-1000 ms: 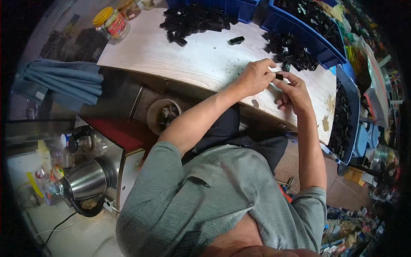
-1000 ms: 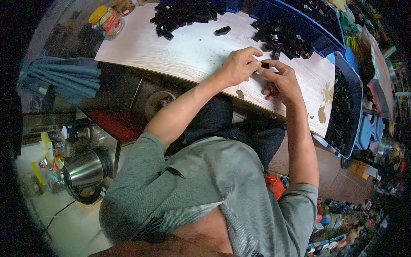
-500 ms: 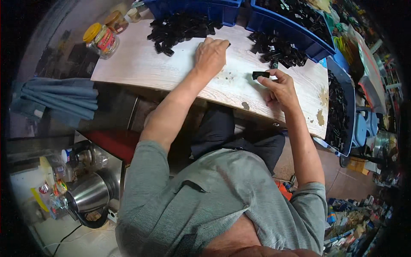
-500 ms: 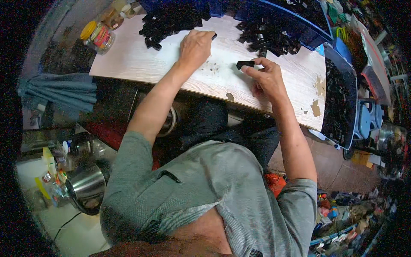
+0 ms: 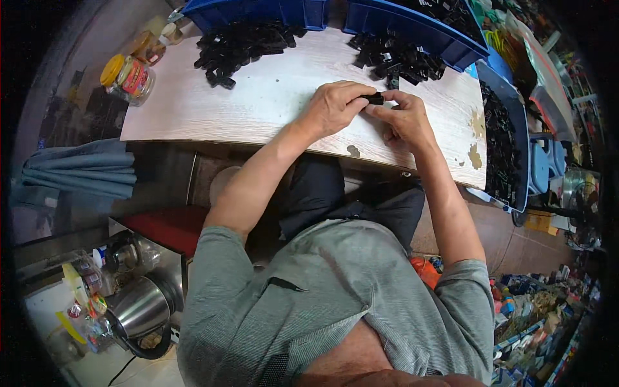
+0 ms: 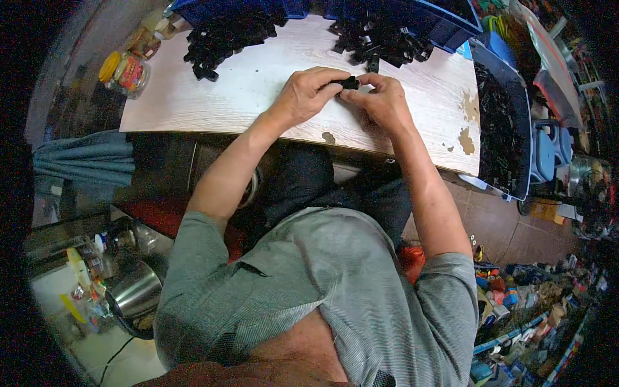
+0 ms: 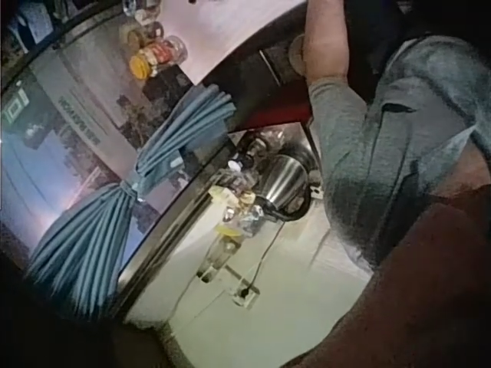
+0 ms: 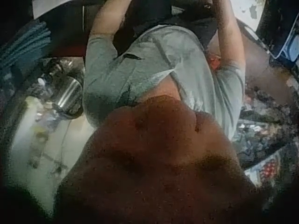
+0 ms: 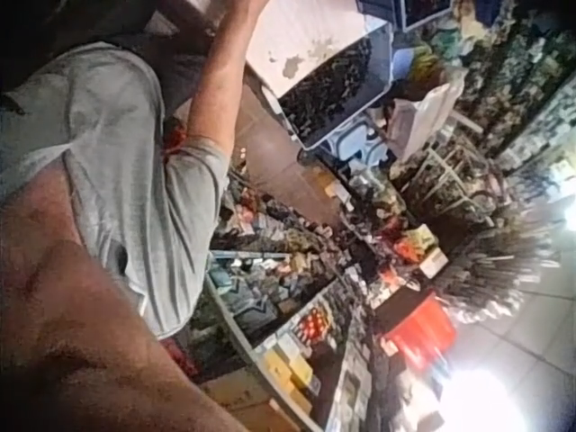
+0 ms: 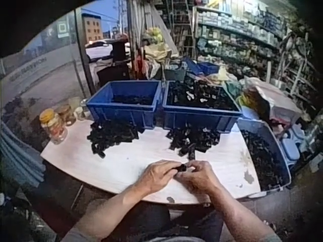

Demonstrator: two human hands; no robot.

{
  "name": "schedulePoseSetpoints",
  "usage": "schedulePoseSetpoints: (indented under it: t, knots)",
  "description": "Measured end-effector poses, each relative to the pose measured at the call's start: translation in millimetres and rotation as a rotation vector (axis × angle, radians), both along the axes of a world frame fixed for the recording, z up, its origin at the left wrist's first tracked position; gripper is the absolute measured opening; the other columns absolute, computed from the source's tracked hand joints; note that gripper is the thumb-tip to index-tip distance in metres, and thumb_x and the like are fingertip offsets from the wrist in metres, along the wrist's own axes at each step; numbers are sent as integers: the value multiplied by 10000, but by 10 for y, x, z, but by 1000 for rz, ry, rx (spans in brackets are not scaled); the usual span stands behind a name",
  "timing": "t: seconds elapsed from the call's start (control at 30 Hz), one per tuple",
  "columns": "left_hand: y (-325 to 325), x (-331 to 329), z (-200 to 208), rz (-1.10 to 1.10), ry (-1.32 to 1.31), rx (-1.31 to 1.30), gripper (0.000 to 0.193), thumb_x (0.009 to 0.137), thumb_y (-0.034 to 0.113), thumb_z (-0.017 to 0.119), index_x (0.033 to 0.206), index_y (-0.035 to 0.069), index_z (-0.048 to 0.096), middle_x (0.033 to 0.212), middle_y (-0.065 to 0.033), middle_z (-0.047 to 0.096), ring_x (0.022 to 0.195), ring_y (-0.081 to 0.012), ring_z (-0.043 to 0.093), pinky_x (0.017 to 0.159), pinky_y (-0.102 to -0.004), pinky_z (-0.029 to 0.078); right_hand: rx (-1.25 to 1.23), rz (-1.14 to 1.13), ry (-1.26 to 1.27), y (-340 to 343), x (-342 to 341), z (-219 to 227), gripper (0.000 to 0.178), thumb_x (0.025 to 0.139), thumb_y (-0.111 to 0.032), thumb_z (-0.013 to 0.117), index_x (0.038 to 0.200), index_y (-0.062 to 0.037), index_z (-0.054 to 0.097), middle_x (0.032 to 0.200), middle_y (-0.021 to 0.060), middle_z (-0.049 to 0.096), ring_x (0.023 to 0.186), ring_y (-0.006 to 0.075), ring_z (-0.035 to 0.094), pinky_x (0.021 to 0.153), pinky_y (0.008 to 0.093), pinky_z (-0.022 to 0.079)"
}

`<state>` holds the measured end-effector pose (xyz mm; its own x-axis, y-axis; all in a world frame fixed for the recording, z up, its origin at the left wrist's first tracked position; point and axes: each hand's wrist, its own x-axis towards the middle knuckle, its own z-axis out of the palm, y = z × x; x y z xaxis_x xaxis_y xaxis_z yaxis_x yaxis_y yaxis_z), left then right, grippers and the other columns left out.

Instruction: Assembling small black plastic components by hand at a workstation.

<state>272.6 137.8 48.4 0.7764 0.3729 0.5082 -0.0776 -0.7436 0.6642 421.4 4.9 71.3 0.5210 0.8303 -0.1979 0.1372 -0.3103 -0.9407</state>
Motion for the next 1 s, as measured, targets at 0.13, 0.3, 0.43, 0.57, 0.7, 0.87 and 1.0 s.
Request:
schedulePoseSetpoints:
  t: [0.13, 0.3, 0.43, 0.57, 0.7, 0.87, 1.0]
  knots:
    - [54, -19, -51, -78, -11, 27, 251, 930, 93, 662, 1166, 42, 733, 1095, -150, 751, 983, -306, 728, 867, -387, 590, -23, 19, 27, -10, -64, 40, 288, 843, -151, 828, 1054, -15, 688, 574, -17, 544, 426, 75, 465, 370, 264, 305]
    - [29, 8, -72, -110, 22, 312, 255, 924, 90, 675, 1172, 71, 731, 1062, -120, 751, 954, -277, 710, 867, -379, 583, -21, 79, -230, -47, 34, -76, 269, 841, -144, 819, 1060, -22, 719, 626, -33, 567, 483, 60, 477, 397, 261, 332]
    - [-21, -166, -68, -60, 55, 423, 302, 933, 58, 633, 1232, 66, 671, 1063, -87, 738, 996, -271, 689, 859, -414, 565, -100, 67, -128, 5, -84, 94, 295, 831, -166, 828, 1074, -36, 724, 609, -35, 555, 476, 58, 477, 402, 253, 333]
    - [-145, -204, -70, 68, 102, 505, 312, 952, 71, 594, 1257, 102, 652, 1177, -97, 713, 1170, -301, 644, 996, -459, 525, -99, 98, -151, 20, -55, 74, 303, 791, -155, 855, 1044, -36, 737, 686, 11, 643, 558, 73, 540, 493, 267, 408]
    - [-117, -247, -53, 104, 145, 434, 330, 951, 40, 563, 1258, 103, 668, 1184, -139, 710, 1188, -317, 637, 1054, -482, 500, -128, 110, -172, 36, -18, 53, 285, 800, -162, 851, 1022, -39, 723, 702, 12, 645, 541, 72, 525, 481, 268, 399]
    - [589, -988, 133, 581, -11, 552, 381, 853, -102, 504, 1162, 7, 699, 1152, -176, 704, 1185, -345, 614, 1044, -453, 493, -10, -35, 66, -151, 39, 68, 223, 849, -161, 814, 988, -56, 675, 567, -29, 517, 426, 80, 453, 399, 257, 349]
    - [930, -1524, 74, 734, 269, 636, 363, 844, -104, 519, 1153, -13, 688, 1231, -164, 691, 1181, -382, 603, 1010, -463, 490, 12, -233, 217, -343, 244, 195, 208, 869, -161, 785, 1019, -54, 690, 528, -9, 473, 432, 114, 496, 413, 297, 467]
